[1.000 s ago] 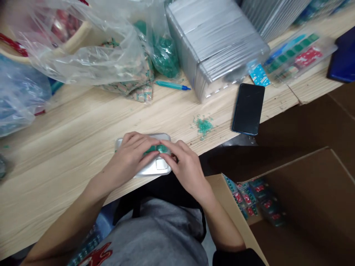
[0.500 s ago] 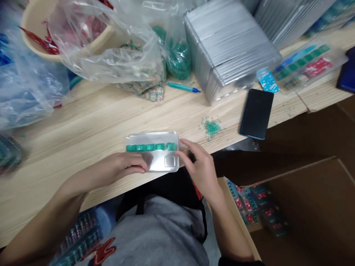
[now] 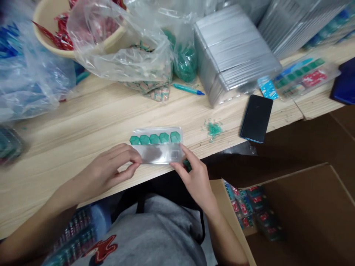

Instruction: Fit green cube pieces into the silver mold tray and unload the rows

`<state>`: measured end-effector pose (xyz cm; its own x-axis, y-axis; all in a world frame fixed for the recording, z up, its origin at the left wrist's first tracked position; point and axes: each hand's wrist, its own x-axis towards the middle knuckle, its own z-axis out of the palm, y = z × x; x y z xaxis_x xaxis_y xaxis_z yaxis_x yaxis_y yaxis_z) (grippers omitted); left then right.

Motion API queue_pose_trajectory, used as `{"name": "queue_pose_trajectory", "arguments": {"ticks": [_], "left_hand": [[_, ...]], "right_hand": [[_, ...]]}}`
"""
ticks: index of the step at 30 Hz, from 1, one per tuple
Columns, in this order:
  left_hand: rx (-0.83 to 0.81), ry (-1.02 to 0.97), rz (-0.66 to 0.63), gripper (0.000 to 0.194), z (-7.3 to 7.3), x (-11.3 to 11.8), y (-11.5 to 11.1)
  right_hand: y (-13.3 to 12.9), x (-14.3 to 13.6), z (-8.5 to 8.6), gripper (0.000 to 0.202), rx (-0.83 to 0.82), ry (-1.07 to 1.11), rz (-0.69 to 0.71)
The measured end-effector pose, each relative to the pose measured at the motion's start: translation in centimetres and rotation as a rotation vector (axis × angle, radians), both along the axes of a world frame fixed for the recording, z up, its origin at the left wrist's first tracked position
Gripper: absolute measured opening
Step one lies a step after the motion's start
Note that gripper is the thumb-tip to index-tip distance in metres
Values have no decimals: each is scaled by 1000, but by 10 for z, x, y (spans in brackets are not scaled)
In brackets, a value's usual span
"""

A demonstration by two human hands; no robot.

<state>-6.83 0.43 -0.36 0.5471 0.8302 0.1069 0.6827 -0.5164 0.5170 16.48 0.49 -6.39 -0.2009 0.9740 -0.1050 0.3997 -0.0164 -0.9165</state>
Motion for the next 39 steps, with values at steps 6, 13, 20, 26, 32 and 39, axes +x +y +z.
{"name": "queue_pose_trajectory", "arguments": {"ticks": [6, 13, 20, 26, 32, 39], "left_hand": [[139, -255, 415, 9, 6, -36, 3], [447, -57, 841, 11, -20, -130, 29], [322, -49, 728, 17, -67, -113, 41], [72, -328, 297, 24, -5, -9, 1], [217, -201, 202, 27, 4, 22, 4], [413, -80, 256, 31, -2, 30, 2]], "right_hand": [[6, 13, -2, 32, -13, -32, -165], [14, 27, -6, 37, -184, 313, -233], [19, -6, 21, 53, -329, 688, 39], [22, -31, 31, 60, -248, 735, 247], [14, -31, 43, 72, -103, 478, 303], [10, -35, 49, 84, 83, 334, 353]]}}
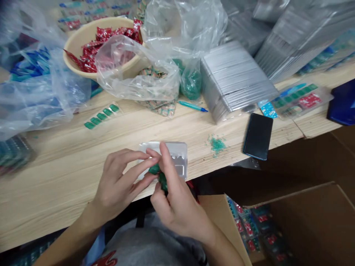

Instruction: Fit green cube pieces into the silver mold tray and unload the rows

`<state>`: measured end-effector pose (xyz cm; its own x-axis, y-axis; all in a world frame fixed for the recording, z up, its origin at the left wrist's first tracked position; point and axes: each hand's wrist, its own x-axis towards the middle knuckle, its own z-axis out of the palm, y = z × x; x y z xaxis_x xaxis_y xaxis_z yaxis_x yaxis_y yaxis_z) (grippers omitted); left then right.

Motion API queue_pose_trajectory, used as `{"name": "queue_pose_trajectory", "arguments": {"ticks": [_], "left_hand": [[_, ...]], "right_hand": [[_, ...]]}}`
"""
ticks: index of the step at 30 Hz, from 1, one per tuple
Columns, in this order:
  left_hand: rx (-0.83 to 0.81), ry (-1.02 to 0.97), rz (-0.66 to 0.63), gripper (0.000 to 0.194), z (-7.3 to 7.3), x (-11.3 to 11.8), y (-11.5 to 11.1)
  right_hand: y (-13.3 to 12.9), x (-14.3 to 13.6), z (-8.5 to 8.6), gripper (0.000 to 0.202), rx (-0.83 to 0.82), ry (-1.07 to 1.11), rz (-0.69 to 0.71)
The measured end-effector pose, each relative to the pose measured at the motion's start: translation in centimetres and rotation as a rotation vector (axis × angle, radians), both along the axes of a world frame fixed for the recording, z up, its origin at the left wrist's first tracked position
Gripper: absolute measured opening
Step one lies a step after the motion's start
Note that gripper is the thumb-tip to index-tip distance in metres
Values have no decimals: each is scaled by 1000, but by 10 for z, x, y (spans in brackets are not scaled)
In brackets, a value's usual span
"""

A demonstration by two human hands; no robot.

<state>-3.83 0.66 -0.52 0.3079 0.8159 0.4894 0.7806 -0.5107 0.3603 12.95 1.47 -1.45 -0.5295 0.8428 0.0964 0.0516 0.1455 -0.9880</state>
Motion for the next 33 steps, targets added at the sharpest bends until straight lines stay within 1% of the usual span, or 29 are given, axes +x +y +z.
{"name": "queue_pose_trajectory", "arguments": {"ticks": [1, 3, 6, 8, 9, 11, 14, 16, 18, 22, 24, 26, 28, 31, 32, 33], "left_hand": [[-7, -37, -5, 32, 0, 0, -1], [-81, -152, -8, 34, 1, 0, -3], [-255, -384, 2, 32, -1, -4, -7], [-321, -516, -7, 31, -2, -7, -9], [-334, -553, -14, 30, -3, -8, -10], [-308, -549, -12, 29, -3, -8, -12], [-223, -384, 9, 27, -2, -8, -13], [-185, -278, -2, 28, -2, -6, -13], [-154, -217, -17, 31, -3, -4, -14], [-103, -149, -6, 40, -9, 1, -14], [-93, -139, -13, 38, -11, 2, -13], [-131, -161, -13, 32, -14, -4, -13], [-216, -246, 42, 25, -21, -16, -13], [-319, -397, 235, 17, -37, -39, -13], [-337, -409, 285, 16, -44, -45, -12], [-349, -398, 308, 17, -50, -50, -12]], "right_hand": [[0, -1, 1, 83, 7, 4, -18], [1, -3, 2, 74, 4, 20, -79], [4, -5, 3, 47, -11, 63, -202], [5, -7, 4, 28, -31, 66, -262], [5, -7, 4, 22, -39, 55, -277], [6, -9, 6, 16, -10, 26, -311], [6, -9, 7, 13, 154, -24, -363], [7, -9, 7, 13, 272, -83, -357], [8, -9, 8, 12, 346, -145, -317], [9, -12, 9, 10, 473, -254, -270], [9, -13, 8, 11, 514, -290, -276], [10, -8, 5, 12, 506, -298, -330], [14, 2, -2, 10, 482, -334, -432], [23, 27, -19, 12, 464, -492, -580], [26, 36, -26, 14, 442, -546, -622], [29, 44, -33, 13, 407, -588, -663]]}}
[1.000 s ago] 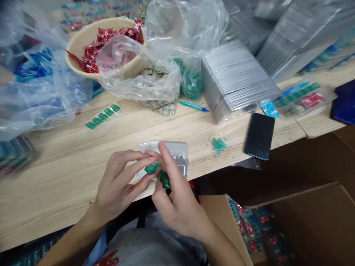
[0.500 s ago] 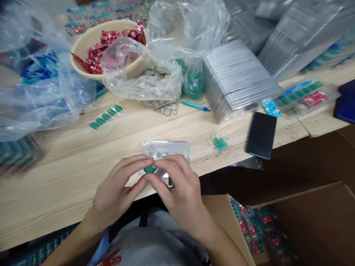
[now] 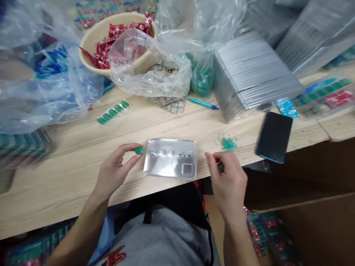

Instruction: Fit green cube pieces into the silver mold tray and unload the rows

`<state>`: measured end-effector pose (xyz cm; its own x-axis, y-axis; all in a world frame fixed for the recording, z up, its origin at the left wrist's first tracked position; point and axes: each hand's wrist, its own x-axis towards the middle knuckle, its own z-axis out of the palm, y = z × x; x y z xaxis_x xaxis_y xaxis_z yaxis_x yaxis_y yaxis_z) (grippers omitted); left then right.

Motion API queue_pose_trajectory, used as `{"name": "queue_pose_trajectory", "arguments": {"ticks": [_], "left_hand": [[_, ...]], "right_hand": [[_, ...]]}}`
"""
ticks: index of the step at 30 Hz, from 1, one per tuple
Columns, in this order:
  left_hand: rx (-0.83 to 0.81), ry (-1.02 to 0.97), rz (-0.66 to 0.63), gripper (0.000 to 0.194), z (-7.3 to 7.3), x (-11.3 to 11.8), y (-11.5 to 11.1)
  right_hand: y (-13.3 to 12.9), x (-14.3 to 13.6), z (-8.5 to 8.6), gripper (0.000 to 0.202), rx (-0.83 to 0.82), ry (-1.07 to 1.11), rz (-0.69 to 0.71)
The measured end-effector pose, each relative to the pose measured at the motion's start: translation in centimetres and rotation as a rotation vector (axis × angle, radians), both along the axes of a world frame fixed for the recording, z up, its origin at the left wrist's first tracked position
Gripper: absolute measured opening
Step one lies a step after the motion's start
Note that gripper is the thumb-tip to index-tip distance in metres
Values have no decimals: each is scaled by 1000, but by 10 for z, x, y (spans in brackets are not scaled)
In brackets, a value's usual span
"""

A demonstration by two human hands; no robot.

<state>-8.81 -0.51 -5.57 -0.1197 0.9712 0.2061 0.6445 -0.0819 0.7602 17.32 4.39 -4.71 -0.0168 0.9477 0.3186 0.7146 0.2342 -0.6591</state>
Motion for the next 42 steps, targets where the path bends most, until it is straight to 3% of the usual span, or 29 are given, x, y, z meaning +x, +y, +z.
{"name": "queue_pose_trajectory", "arguments": {"ticks": [5, 7, 10, 15, 22, 24, 27, 32, 36, 42], "left_hand": [[107, 221, -79, 17, -21, 1, 7], [144, 312, -73, 17, -23, 3, 9], [136, 377, -76, 19, -21, 1, 7], [167, 415, -149, 20, -17, 1, 7], [241, 516, -127, 17, -26, 5, 7], [242, 484, -97, 23, -20, 9, 5], [233, 289, -103, 29, 2, 23, 0], [155, 63, -322, 26, 38, 52, 0], [130, -6, -303, 22, 41, 61, 3], [143, -206, -279, 29, 34, 58, 0]], "right_hand": [[7, 19, -18, 25, -154, 71, -117], [6, 20, -19, 30, -223, 137, -141], [5, 23, -21, 21, -328, 325, -168], [4, 24, -23, 30, -578, 894, 26], [-9, -10, -9, 28, -627, 1134, 230], [-12, -21, -5, 29, -658, 1203, 306], [-17, -31, 4, 31, -697, 1238, 427], [-25, -35, 21, 39, -594, 1023, 468], [-29, -38, 25, 44, -480, 906, 494], [-28, -44, 22, 33, -475, 1074, 356]]}}
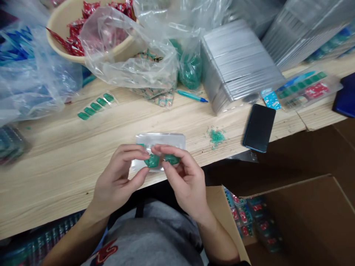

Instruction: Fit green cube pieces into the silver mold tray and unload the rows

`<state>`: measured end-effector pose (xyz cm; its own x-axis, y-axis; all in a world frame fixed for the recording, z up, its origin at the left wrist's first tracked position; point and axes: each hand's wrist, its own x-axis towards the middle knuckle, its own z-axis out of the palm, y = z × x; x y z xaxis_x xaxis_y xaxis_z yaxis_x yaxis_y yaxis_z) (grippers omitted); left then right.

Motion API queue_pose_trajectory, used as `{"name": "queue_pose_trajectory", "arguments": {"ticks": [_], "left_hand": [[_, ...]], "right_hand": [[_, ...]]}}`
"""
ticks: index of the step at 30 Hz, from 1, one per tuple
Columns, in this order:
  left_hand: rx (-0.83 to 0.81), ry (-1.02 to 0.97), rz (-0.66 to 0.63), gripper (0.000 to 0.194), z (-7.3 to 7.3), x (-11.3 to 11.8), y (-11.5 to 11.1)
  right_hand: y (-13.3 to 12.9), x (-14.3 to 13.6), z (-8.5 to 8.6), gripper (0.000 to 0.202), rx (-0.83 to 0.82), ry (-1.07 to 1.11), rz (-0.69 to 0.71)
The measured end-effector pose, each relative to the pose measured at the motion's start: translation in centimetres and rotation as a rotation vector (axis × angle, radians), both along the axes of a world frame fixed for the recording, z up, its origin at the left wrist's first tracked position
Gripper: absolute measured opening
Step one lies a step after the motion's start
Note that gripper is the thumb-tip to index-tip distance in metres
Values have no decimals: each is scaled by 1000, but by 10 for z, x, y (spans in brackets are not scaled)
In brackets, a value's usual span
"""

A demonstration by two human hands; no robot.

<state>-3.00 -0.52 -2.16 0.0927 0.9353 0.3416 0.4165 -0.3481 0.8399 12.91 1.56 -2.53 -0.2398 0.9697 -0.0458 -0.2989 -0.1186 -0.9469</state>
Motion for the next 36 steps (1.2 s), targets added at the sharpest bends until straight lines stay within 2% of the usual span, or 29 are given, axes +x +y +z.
{"name": "queue_pose_trajectory", "arguments": {"ticks": [2, 5, 7, 9, 11, 13, 15, 18, 20, 22, 24, 26, 28, 31, 33, 36], "left_hand": [[-43, -108, -22, 27, -1, -1, -2], [-154, -168, -45, 22, -1, -1, -3], [-160, -94, 4, 24, -1, 0, -4], [-86, 32, 38, 28, -2, 1, -7], [-16, 128, 32, 29, -3, 1, -12], [-35, 127, 6, 28, -4, -3, -19], [-180, 36, -40, 25, -5, -9, -25], [-540, -130, -240, 23, -3, -19, -27], [-724, -254, -313, 22, -2, -24, -25], [-803, -423, -275, 24, -3, -26, -20], [-789, -531, -206, 30, -5, -27, -15], [-670, -433, -126, 30, -8, -28, -10], [-464, -140, -27, 23, -10, -31, -5], [-197, 281, 70, 13, -17, -39, 7], [-147, 421, 96, 14, -24, -45, 16], [-164, 485, 110, 15, -33, -51, 30]], "right_hand": [[1, 0, 0, 31, -3, -23, 2], [1, 2, -1, 29, 41, -94, 91], [0, 3, -3, 28, 53, -136, 110], [-2, 4, -7, 26, 43, -173, 100], [-5, 4, -11, 23, 10, -204, 115], [-8, 6, -16, 19, -18, -229, 161], [-9, 10, -20, 14, -4, -268, 248], [-7, 17, -22, 8, 85, -386, 421], [-4, 19, -21, 8, 98, -429, 508], [-2, 17, -17, 10, 31, -374, 558], [1, 10, -15, 14, -103, -265, 572], [5, 0, -14, 17, -245, -204, 548], [9, -11, -17, 20, -317, -249, 499], [15, -22, -22, 21, -235, -423, 394], [18, -23, -24, 25, -153, -516, 326], [19, -14, -22, 28, -139, -539, 238]]}}
